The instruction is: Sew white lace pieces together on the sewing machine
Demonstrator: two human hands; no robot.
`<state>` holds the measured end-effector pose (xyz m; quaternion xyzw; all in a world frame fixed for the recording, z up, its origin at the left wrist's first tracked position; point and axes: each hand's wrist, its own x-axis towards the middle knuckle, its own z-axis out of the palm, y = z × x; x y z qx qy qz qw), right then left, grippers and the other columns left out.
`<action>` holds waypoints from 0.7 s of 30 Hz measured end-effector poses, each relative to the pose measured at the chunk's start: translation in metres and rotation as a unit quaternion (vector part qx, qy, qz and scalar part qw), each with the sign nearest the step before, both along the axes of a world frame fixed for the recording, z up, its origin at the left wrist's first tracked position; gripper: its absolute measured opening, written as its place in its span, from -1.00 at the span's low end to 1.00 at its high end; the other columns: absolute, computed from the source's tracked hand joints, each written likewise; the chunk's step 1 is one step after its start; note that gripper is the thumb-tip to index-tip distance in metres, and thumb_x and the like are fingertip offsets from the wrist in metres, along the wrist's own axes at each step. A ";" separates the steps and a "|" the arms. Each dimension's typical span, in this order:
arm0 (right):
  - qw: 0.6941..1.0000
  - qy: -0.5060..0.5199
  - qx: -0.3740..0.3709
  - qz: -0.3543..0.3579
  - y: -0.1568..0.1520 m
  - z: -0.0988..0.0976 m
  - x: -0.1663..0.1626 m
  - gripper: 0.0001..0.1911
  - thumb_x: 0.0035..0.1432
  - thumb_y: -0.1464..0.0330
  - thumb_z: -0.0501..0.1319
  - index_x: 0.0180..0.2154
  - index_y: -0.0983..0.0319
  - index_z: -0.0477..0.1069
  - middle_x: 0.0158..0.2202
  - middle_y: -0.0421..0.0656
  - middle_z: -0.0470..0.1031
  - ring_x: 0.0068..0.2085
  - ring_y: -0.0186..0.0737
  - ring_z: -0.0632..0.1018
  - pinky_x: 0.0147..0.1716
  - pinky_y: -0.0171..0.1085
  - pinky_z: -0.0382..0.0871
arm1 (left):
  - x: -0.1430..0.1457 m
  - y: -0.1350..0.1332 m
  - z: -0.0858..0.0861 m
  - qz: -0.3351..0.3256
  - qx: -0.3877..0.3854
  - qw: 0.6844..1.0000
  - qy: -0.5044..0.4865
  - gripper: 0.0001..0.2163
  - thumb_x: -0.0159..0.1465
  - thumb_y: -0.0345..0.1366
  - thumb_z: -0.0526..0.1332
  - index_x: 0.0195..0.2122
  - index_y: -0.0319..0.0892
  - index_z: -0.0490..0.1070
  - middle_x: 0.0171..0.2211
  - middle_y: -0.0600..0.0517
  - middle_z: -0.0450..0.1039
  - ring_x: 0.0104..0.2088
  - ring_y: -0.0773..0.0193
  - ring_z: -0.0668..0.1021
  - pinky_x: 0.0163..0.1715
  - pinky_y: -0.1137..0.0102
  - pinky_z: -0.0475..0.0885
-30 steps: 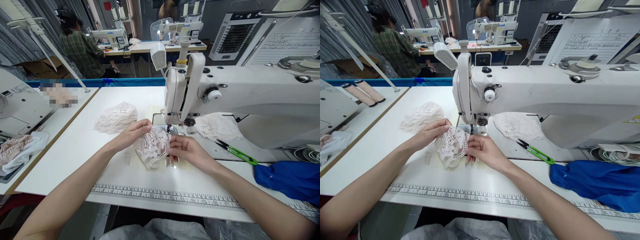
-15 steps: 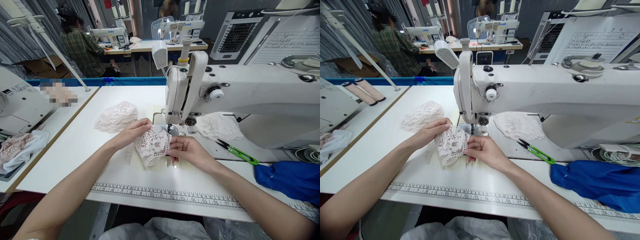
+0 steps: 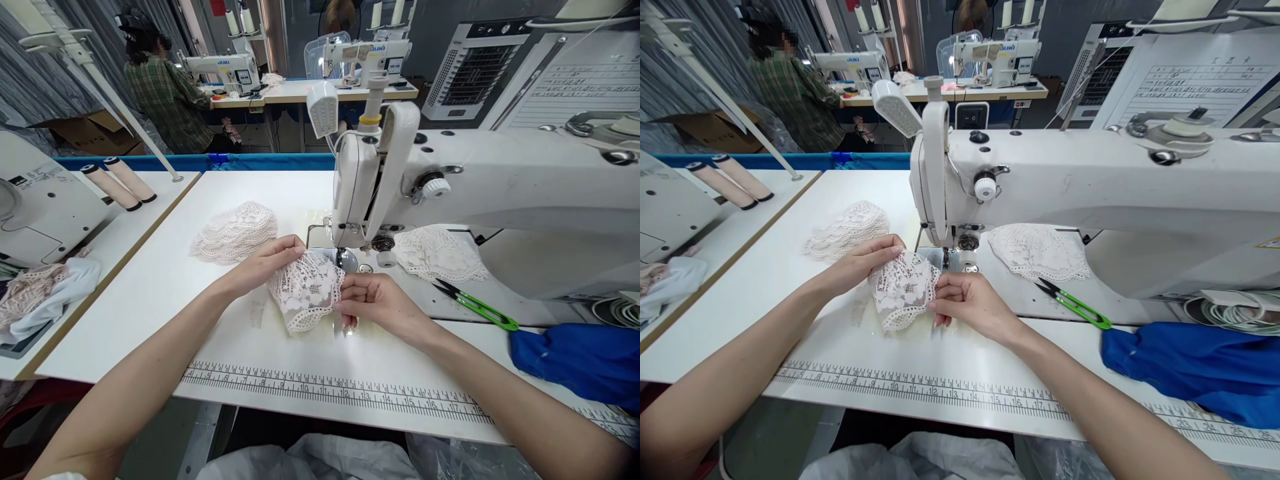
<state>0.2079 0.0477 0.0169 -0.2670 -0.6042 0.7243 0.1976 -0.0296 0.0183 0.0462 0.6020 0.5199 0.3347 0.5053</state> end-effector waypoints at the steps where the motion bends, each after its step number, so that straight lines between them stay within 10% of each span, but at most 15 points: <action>1: 1.000 -0.001 0.000 0.001 0.000 0.000 0.000 -0.78 -0.02 0.26 0.40 -0.37 0.25 0.48 -0.50 -0.25 0.54 -0.52 -0.38 0.51 -0.45 -0.33 0.44 | 0.000 0.000 0.000 0.001 0.000 1.000 0.001 -0.75 0.35 -0.08 0.10 -0.33 -0.16 0.31 -0.43 0.11 0.24 -0.44 0.43 0.32 -0.47 0.53 0.22; 10: 0.998 -0.022 0.056 -0.016 -0.006 0.006 -0.007 -0.79 0.12 0.21 0.30 -0.41 0.23 0.54 -0.48 -0.18 0.57 -0.49 -0.31 0.56 -0.43 -0.29 0.49 | 0.002 -0.017 0.032 0.011 0.112 0.989 0.096 -0.76 0.33 -0.11 0.13 -0.37 -0.15 0.35 -0.55 0.15 0.23 -0.60 0.47 0.25 -0.64 0.53 0.13; 17: 0.995 -0.025 0.097 -0.007 -0.013 0.014 -0.009 -0.74 0.23 0.17 0.18 -0.21 0.14 0.57 -0.14 -0.13 0.59 -0.08 -0.14 0.56 -0.08 -0.13 0.41 | 0.008 -0.090 0.054 -0.313 0.075 0.932 0.168 -0.89 0.26 -0.20 0.26 -0.23 -0.04 0.53 -0.33 0.13 0.57 -0.42 0.40 0.51 -0.36 0.50 0.36; 21: 0.992 -0.057 0.111 -0.023 -0.017 0.021 -0.013 -0.70 0.26 0.12 0.14 -0.25 0.12 0.58 -0.17 -0.13 0.60 -0.06 -0.12 0.54 -0.06 -0.11 0.36 | -0.006 -0.092 0.026 -0.086 0.086 0.981 0.154 -0.80 0.29 -0.13 0.20 -0.10 0.00 0.48 -0.12 0.07 0.53 -0.16 0.26 0.54 -0.15 0.42 0.41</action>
